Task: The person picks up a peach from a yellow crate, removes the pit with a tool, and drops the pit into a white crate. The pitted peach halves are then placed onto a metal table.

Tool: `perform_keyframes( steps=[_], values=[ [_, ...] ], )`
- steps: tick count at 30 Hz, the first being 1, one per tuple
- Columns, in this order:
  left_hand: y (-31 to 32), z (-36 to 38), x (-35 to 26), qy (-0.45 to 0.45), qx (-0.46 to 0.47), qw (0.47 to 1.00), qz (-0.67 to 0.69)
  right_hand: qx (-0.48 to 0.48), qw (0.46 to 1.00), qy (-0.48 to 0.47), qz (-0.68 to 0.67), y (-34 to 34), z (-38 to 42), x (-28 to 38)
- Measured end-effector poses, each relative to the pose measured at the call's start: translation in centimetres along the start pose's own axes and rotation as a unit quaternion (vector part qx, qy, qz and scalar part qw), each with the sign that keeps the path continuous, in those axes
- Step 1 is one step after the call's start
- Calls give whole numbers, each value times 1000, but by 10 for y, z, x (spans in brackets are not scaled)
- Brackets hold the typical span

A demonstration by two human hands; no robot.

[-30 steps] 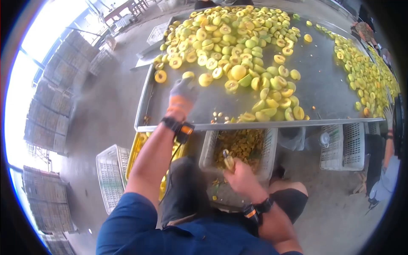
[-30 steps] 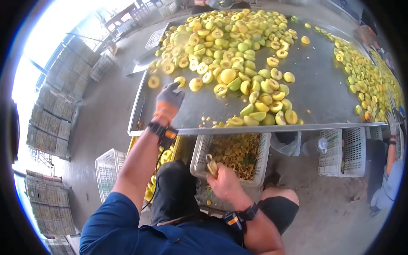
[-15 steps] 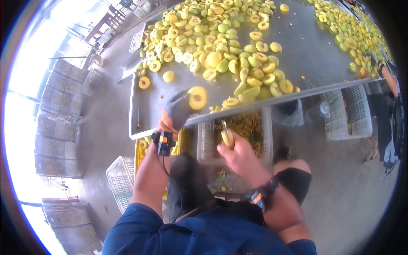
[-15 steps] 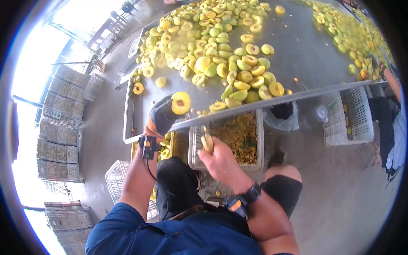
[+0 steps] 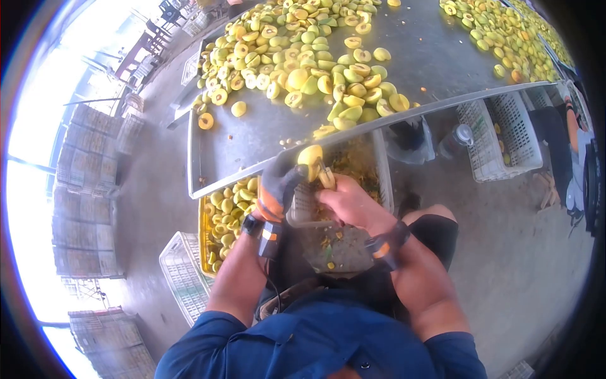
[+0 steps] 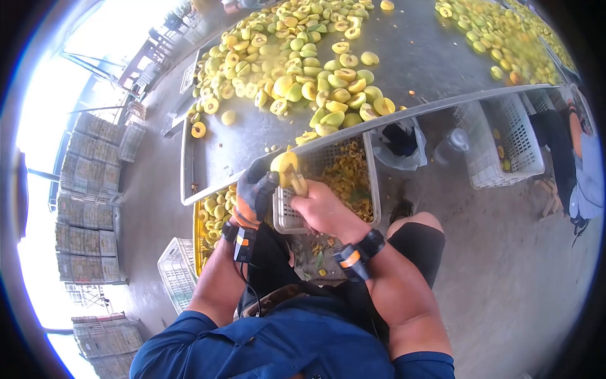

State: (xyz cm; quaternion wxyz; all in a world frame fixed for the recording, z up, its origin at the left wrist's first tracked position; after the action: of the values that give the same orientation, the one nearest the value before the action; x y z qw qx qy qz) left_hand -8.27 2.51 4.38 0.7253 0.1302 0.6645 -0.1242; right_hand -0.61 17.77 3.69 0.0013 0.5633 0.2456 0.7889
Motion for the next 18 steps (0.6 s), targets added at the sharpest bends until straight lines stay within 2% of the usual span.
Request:
perform_keyframes(
  steps=[1, 3, 6, 7, 9, 11, 13, 14, 15, 16, 18],
  values=[
    [-5, -1, 11, -8, -4, 1000, -2, -21, 994, -83, 66, -2, -5, 3],
    [-7, 3, 17, -20, -25, 999, 14, -62, 948, -247, 192, -4, -14, 1],
    [-8, 7, 32, -43, -39, 995, 76, -139, 911, -181, 343, -14, -17, -15],
    [-9, 7, 35, -49, -42, 993, 104, -100, 929, -188, 302, -10, -19, -15],
    [-7, 8, 22, -52, -29, 996, 69, -21, 955, -199, 218, -5, -17, -7],
    [-9, 11, 19, -61, -19, 997, 51, 18, 998, -29, 59, -6, -13, -20],
    [-13, 10, 19, -69, -13, 996, 49, -31, 991, -9, 132, -10, -14, -24],
    [-16, 11, 20, -79, -33, 996, 27, -102, 951, -77, 280, -15, -16, -23],
    [-16, 13, 25, -91, -52, 994, 3, -169, 881, -142, 418, -18, -16, -19],
    [-17, 15, 31, -104, -71, 992, -20, -149, 893, -181, 384, -15, -20, -24],
    [-10, 14, 18, 12, -49, 989, -141, -107, 909, -254, 312, -7, -23, -21]
  ],
)
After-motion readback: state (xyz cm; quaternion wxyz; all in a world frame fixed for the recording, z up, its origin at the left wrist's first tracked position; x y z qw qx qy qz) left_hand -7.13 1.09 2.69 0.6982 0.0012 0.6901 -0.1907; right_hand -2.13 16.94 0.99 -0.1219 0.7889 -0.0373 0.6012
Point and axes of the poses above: each hand's wrist, its own z-axis away from the middle knuckle, its own y-axis out of the palm, x = y × z, the point moved 7 cm from there along -z, towards the middle knuckle, and after that the axes turned 7 degrees about -y, right-handed, at the moved point
